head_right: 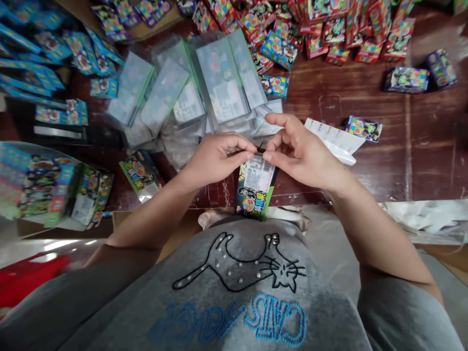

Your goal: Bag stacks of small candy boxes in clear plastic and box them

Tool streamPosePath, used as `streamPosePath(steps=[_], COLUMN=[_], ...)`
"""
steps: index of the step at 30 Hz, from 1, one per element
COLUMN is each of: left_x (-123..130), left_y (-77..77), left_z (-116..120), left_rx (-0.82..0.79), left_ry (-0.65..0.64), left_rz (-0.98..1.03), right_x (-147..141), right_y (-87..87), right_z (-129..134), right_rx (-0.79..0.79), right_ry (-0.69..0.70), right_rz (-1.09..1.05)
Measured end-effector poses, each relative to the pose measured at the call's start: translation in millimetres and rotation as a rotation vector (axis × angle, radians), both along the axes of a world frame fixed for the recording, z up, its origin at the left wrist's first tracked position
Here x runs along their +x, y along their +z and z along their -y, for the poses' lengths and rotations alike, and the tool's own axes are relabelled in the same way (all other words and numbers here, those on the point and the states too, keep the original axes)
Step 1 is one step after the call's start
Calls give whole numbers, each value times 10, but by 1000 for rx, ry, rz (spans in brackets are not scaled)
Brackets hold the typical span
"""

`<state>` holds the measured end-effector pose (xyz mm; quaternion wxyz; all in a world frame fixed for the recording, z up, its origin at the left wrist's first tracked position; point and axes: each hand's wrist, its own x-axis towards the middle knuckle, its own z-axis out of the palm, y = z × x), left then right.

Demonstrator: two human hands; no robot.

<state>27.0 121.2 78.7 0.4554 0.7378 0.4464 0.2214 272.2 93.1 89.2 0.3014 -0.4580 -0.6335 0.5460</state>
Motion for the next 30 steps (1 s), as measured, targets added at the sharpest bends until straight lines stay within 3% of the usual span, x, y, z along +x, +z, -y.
streamPosePath(steps=[5, 10, 13, 17, 19, 22, 25, 27, 30], left_x=[-62, -96, -86, -103, -222, -562, -822, -804, -581], left_y=[-37, -42, -63, -175, -252, -325, -354, -402, -540], left_z=[78, 97, 100, 66, 8, -90, -39, 149, 600], left_rx=[3, 25, 39, -29, -75, -18, 40, -10, -128], left_ry=[21, 7, -25, -96, -73, 235, 546, 623, 632], left_rz=[57, 102, 129, 202, 247, 384, 584, 703, 786], right_x=[-117, -140, -187, -244, -211, -95, -67, -149, -308], right_y=[-112, -262, -387, -463, -465, -508, -642, -734, -794], right_z=[35, 243, 358, 403, 430, 552, 700, 724, 618], right_rx=[55, 562, 696, 659, 649, 579, 399, 290, 255], right_ry=[-27, -126, -162, -149, -148, -317, -493, -526, -662], right_rz=[81, 448, 562, 518, 424, 163, -133, -274, -349])
